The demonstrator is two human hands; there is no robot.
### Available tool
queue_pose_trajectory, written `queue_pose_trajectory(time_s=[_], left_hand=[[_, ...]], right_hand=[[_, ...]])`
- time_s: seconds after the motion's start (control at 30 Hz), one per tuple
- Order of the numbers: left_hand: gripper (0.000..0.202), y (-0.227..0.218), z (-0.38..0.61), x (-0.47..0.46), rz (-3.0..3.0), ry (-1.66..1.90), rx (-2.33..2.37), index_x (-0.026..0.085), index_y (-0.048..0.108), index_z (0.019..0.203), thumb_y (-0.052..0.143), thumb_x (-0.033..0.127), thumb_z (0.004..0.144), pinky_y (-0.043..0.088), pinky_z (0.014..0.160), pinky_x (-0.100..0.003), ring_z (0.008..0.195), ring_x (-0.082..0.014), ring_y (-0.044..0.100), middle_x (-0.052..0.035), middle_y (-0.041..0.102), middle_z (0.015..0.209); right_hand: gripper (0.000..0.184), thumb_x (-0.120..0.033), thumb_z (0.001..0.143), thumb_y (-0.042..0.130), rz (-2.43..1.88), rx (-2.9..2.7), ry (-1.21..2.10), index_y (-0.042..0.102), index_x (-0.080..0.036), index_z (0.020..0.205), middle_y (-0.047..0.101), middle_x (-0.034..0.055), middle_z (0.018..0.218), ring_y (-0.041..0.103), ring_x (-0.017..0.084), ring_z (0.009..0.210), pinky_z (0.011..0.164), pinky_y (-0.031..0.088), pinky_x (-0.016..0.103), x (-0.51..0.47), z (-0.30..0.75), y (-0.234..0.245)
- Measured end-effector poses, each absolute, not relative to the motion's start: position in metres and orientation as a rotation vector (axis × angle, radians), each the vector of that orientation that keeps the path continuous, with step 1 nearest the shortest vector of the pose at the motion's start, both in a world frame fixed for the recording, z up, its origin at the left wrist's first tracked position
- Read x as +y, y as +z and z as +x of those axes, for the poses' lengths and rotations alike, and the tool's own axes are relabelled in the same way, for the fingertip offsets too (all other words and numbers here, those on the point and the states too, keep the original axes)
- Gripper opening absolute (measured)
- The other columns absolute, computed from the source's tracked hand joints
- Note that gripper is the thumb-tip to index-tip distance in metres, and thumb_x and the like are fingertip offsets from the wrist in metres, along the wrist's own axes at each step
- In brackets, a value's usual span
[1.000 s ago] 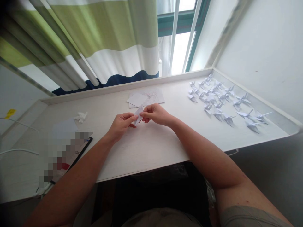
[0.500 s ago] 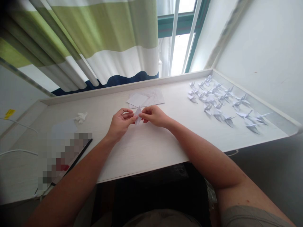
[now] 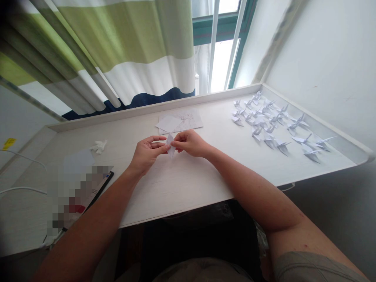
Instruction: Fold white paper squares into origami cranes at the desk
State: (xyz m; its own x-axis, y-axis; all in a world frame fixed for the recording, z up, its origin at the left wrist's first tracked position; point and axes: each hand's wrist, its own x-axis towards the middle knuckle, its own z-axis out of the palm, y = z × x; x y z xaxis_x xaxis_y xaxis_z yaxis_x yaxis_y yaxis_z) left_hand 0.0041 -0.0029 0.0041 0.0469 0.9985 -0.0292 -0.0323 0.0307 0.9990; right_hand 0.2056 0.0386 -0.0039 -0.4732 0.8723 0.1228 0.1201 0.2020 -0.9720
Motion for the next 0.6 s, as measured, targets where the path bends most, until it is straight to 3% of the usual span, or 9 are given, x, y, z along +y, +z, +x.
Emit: queue_pose_trajectory(time_s=[0.37,0.6], left_hand=[[0.052,0.0038,-0.0009,-0.0022,1.292,1.041,1.118,0.016,0.07,0.107,0.098,0.035,0.068,0.056,0.076,-0.031,0.067,-0.0155,0.072,-0.0014,0.079,0.073],[0.056,0.0096,-0.0034,-0.0046,1.26,0.977,1.123,0.014,0.074,0.105,0.102,0.037,0.063,0.06,0.075,-0.034,0.066,-0.0178,0.074,-0.0047,0.081,0.075]], right_hand=[[0.027,-0.036,0.084,0.078,-0.977,-1.801,1.296,0.069,-0.018,0.066,0.07,0.0016,0.063,0.065,0.014,0.063,0.059,0.046,0.025,0.0373,0.207,0.0007],[0.027,-0.038,0.086,0.075,-0.975,-1.877,1.278,0.073,-0.017,0.069,0.071,0.0019,0.064,0.063,0.013,0.062,0.059,0.046,0.026,0.0361,0.2096,0.0044]])
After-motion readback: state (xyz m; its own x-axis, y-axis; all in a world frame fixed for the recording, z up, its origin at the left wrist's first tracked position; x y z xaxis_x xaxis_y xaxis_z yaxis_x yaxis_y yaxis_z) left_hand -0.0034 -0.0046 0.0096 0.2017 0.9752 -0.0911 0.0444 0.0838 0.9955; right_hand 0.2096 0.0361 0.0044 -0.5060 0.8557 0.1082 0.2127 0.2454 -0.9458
